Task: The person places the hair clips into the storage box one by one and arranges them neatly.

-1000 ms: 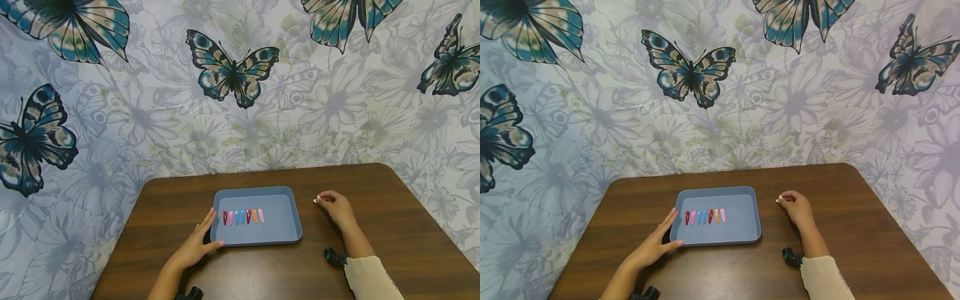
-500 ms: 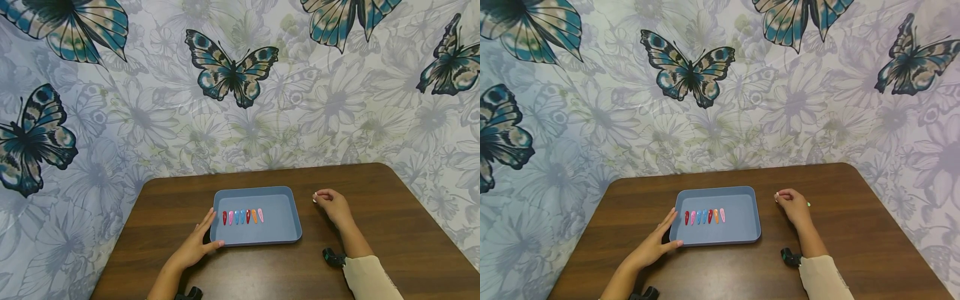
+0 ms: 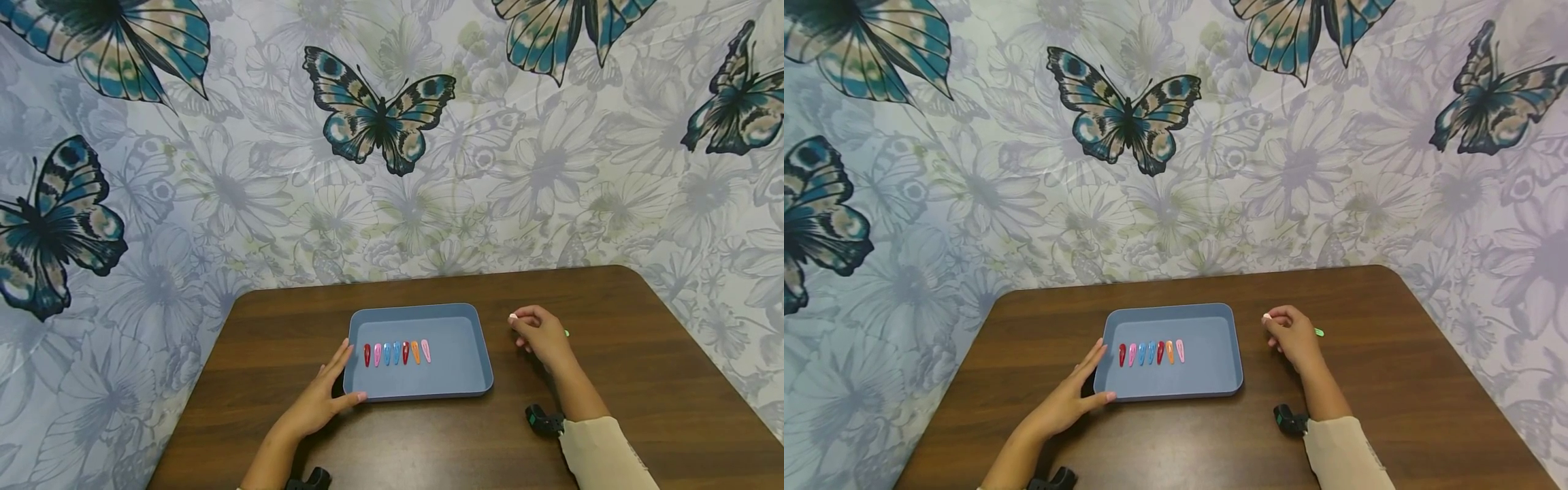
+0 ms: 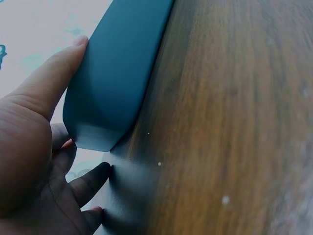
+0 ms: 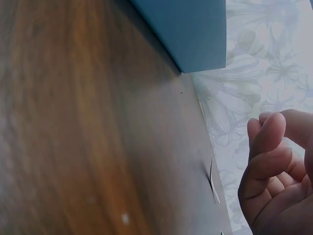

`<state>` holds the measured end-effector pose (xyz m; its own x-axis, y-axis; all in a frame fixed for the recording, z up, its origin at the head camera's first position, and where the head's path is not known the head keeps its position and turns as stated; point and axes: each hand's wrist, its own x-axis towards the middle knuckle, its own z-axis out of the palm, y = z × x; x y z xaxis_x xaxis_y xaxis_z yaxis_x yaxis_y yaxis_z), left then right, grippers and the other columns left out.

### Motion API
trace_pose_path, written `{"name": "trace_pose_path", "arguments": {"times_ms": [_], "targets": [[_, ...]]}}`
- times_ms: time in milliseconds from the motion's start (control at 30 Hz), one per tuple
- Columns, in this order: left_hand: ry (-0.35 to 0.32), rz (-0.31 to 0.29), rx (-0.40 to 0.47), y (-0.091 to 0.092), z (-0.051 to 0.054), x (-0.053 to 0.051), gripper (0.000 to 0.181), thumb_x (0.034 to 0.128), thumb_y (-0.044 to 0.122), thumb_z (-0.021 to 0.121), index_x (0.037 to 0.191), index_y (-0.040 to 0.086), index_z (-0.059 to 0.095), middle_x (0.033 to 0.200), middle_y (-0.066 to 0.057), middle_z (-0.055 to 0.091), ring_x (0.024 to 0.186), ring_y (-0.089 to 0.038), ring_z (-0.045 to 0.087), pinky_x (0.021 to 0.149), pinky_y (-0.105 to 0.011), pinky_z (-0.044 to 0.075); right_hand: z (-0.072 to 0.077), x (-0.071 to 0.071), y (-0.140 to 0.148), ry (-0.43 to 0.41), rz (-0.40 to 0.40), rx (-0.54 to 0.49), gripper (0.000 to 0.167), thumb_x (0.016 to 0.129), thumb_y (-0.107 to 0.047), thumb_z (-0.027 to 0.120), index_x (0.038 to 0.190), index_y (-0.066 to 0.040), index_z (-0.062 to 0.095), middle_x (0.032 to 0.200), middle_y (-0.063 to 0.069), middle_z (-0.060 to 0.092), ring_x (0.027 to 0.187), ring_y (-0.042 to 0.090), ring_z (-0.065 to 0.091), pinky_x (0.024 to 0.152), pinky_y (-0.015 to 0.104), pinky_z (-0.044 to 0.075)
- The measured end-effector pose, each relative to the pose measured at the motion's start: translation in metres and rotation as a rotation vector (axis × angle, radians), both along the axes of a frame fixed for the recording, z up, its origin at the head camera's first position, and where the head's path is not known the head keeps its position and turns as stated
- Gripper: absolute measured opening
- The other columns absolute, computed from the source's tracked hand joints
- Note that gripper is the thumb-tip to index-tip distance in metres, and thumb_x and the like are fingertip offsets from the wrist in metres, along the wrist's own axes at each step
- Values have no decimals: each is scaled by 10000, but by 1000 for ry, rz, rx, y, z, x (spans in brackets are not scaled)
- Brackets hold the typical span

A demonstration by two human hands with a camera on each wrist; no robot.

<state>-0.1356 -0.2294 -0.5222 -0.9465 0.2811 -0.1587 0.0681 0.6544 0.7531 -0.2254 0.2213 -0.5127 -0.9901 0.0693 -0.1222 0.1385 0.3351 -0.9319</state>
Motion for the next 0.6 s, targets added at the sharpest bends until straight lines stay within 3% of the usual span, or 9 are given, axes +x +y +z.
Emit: {"name": "trace_pose_path", "arguments": {"times_ms": [333, 600], "targets": [[1, -8, 7, 0, 1, -1, 977, 888, 523, 724, 1638, 310, 135, 1725, 94, -12, 1577, -409, -29, 1202, -715, -29, 3, 3, -4, 16, 55, -65, 344, 997, -249, 663, 1188, 31, 604, 1058, 148, 769, 637, 92, 685, 545, 236, 528], [5, -10, 7, 0, -1, -1, 962, 898, 509, 720, 1638, 312, 137, 1727, 80, -8, 1577, -410, -21, 1204, -714, -28, 8, 5, -9, 12, 95, -119, 426, 1024, -232, 618, 1322, 71, 582, 1148, 175, 747, 774, 65, 734, 666, 247, 600]]}}
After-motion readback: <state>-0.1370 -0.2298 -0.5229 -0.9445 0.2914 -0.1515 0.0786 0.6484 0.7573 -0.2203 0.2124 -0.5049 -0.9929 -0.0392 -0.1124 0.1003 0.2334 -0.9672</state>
